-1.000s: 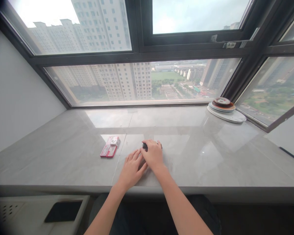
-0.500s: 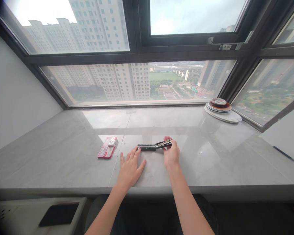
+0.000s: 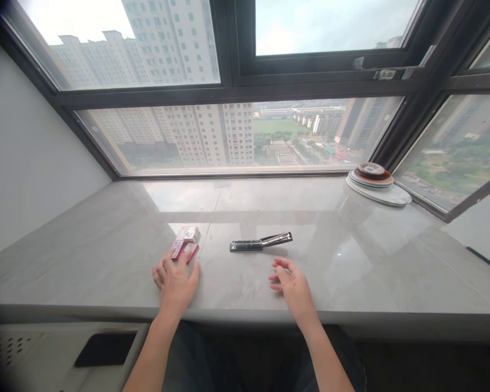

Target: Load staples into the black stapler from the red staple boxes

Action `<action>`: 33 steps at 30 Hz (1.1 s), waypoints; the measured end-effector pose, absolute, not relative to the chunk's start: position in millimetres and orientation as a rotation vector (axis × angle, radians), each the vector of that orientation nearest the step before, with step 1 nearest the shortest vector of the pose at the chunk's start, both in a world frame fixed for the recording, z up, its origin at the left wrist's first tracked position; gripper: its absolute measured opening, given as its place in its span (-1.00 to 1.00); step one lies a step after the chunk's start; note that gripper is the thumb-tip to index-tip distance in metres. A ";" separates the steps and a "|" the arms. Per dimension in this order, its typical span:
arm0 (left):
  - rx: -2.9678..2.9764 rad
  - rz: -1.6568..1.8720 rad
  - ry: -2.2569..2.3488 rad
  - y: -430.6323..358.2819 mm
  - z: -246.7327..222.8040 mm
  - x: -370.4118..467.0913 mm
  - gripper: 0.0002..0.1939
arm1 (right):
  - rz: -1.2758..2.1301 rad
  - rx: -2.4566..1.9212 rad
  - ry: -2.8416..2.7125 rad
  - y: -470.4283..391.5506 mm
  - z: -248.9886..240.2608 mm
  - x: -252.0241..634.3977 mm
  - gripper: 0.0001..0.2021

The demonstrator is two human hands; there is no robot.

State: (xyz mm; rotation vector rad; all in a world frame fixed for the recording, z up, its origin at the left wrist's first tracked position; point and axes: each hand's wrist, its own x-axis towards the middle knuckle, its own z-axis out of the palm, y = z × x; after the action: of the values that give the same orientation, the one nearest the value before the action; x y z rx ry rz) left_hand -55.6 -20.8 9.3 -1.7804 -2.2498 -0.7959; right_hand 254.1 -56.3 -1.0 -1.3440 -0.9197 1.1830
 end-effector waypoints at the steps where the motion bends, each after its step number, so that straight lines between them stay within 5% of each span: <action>1: -1.839 -0.791 -2.261 -23.1 9.2 -59.4 -0.63 | 1.202 -1.422 -1.027 -55.1 -1.2 252.4 -0.58; 6: -2.487 -0.932 -2.031 -30.4 19.9 -48.6 -0.76 | 1.123 -1.633 -1.362 -40.8 1.2 241.3 -0.61; 10: -2.810 -1.094 -1.839 -28.9 27.4 -11.1 -0.63 | 1.217 -1.539 -1.472 -29.6 9.0 236.1 -0.63; 20: -2.993 -1.154 -1.667 -11.1 20.8 21.0 -0.47 | 1.526 -1.547 -1.476 -8.3 20.6 254.3 -0.56; 25: -3.005 -1.221 -1.714 -10.7 20.4 11.2 -0.65 | 1.483 -1.640 -1.479 -4.2 20.8 277.6 -0.60; 28: -3.004 -1.240 -1.691 -11.5 20.8 9.4 -0.61 | 1.322 -1.775 -1.560 -5.1 25.5 287.4 -0.63; 33: -3.003 -1.240 -1.705 -11.4 21.6 10.0 -0.49 | 0.579 -1.865 -1.867 -2.6 47.5 269.8 -0.77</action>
State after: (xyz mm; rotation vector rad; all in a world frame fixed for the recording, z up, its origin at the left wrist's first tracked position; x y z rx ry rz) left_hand 10.0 -11.4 21.6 -3.0028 -1.7050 -1.2405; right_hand 269.8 -2.6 47.5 -1.8646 -1.8666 0.5791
